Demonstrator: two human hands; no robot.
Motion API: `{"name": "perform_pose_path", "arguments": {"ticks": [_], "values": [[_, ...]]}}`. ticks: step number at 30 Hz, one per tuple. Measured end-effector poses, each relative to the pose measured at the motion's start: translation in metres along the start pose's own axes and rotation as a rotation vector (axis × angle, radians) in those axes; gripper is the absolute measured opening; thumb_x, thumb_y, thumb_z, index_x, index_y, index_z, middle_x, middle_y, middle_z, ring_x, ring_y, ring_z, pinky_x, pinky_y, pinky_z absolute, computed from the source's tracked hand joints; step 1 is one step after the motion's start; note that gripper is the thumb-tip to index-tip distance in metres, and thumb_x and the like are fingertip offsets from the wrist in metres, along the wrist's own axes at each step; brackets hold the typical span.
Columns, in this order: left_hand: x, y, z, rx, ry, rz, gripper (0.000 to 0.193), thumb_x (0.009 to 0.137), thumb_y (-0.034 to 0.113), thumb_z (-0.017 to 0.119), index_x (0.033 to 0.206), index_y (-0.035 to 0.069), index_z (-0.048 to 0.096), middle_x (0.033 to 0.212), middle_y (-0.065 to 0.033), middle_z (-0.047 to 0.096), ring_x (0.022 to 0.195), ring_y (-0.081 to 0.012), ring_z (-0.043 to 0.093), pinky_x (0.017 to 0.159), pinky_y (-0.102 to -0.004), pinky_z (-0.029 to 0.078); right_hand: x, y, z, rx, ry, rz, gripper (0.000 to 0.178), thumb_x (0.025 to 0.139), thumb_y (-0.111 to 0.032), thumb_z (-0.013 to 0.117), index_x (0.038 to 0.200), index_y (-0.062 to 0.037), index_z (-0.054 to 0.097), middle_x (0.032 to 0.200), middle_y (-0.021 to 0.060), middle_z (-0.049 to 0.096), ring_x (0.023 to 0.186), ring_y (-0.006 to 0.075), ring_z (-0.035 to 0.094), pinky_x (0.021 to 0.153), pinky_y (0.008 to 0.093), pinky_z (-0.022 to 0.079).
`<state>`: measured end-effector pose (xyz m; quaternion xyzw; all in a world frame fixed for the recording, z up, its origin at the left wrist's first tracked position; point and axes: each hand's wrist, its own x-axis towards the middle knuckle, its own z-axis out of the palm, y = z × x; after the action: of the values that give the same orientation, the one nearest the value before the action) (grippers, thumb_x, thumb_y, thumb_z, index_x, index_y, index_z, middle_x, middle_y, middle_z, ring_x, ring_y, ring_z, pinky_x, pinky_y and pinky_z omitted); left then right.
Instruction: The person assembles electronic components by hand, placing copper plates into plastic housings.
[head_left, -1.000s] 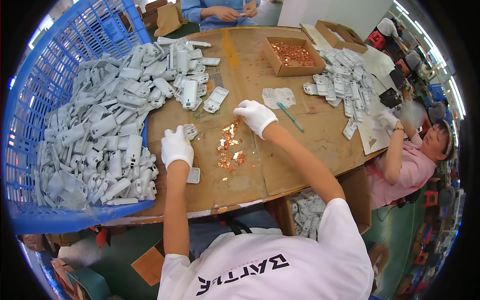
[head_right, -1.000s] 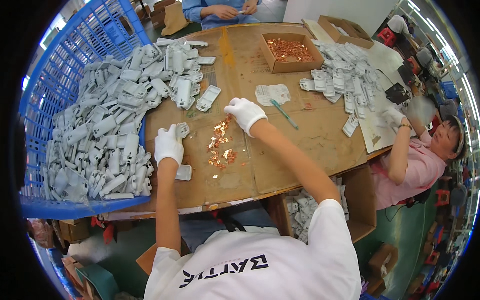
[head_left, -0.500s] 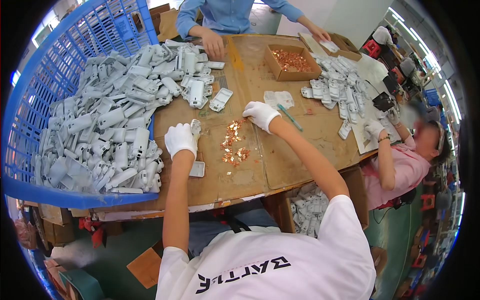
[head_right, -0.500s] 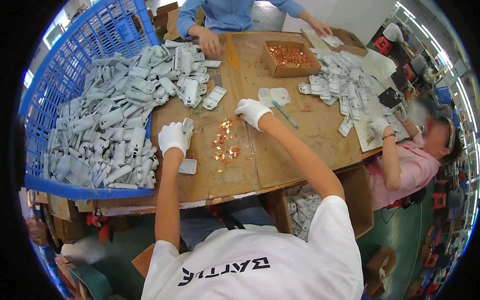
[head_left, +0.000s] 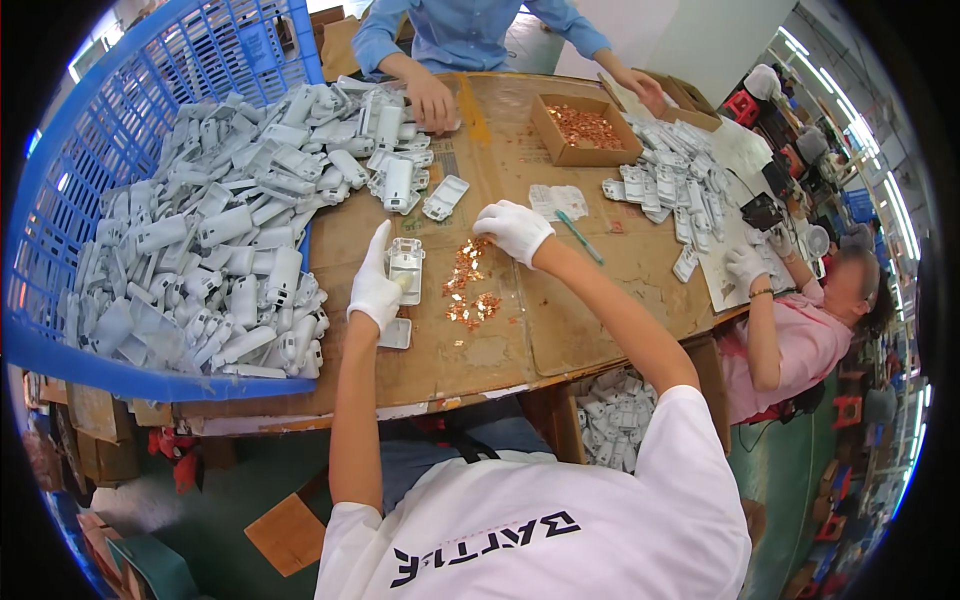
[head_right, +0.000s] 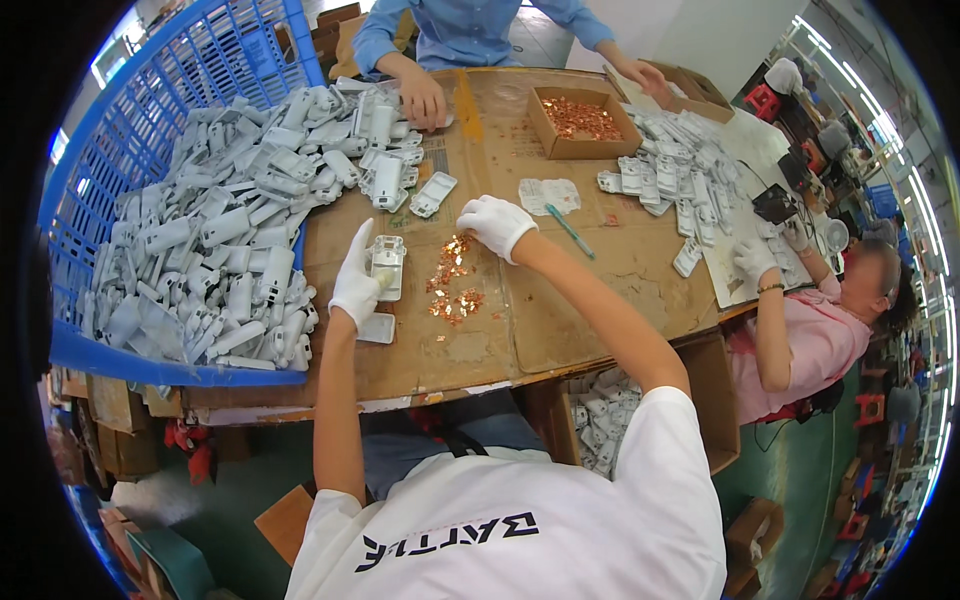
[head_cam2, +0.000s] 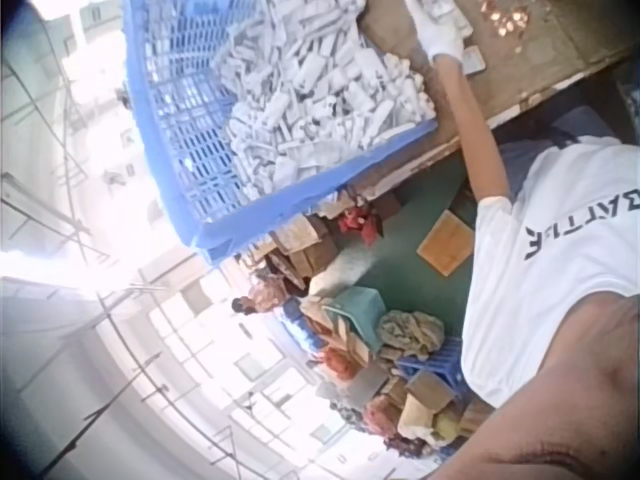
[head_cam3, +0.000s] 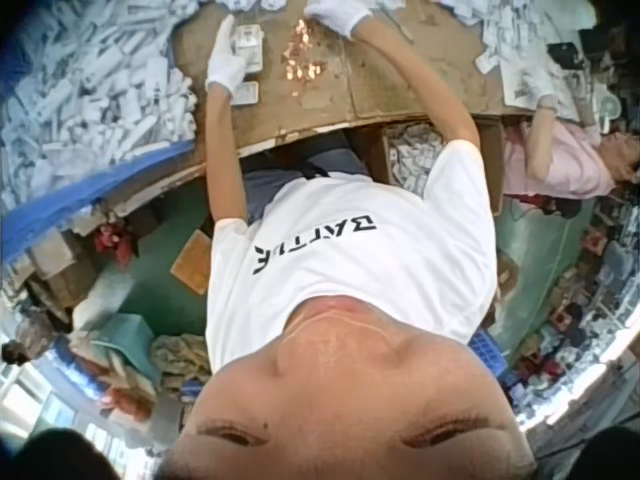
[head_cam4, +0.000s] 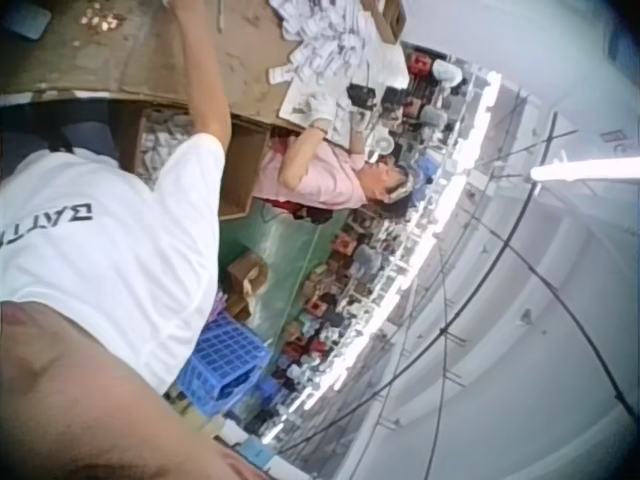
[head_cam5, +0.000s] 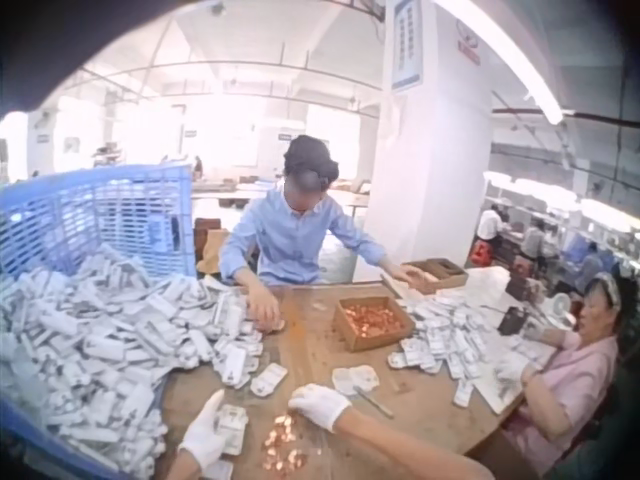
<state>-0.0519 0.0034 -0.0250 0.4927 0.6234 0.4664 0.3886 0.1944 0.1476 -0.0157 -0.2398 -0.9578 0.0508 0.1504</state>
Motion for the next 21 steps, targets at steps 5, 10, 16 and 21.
{"name": "perform_pose_path", "arguments": {"ticks": [5,10,16,21], "values": [[-0.008,0.008,0.007,0.138,0.026,0.033,0.07,0.074,-0.003,0.067,0.139,0.013,0.047,0.124,-0.015,0.063,0.111,-0.0245,0.062,0.094,-0.032,0.047,0.015,-0.008,0.005,0.016,-0.124,0.145,0.015,0.084,-0.011,0.061,0.095,-0.0175,0.069,0.104,0.0048,0.064,0.101,0.0256,0.059,0.086,0.0361,0.051],[-0.012,0.018,0.022,0.162,0.096,0.045,0.058,0.073,0.001,0.068,0.128,0.009,0.054,0.114,-0.0138,0.066,0.104,-0.0256,0.064,0.089,-0.0339,0.049,0.031,-0.014,0.002,-0.164,-0.333,0.124,0.017,0.082,-0.008,0.06,0.094,-0.015,0.069,0.097,0.0083,0.062,0.099,0.0289,0.061,0.084,0.0395,0.051],[-0.014,0.022,0.033,0.129,0.117,-0.002,0.058,0.072,0.002,0.069,0.128,0.009,0.054,0.114,-0.0148,0.066,0.103,-0.0267,0.064,0.089,-0.0347,0.049,0.031,-0.02,-0.004,-0.085,-0.382,0.24,0.021,0.085,-0.009,0.059,0.104,-0.0133,0.067,0.111,0.011,0.062,0.105,0.031,0.061,0.088,0.0401,0.051],[-0.011,0.0,0.034,-0.065,0.212,-0.051,0.058,0.073,0.001,0.069,0.128,0.008,0.054,0.116,-0.0136,0.065,0.104,-0.0246,0.064,0.09,-0.034,0.049,0.034,0.001,-0.012,-0.003,-0.39,0.213,0.025,0.086,-0.008,0.057,0.107,-0.017,0.068,0.11,0.0101,0.063,0.104,0.0312,0.061,0.088,0.04,0.051]]}}
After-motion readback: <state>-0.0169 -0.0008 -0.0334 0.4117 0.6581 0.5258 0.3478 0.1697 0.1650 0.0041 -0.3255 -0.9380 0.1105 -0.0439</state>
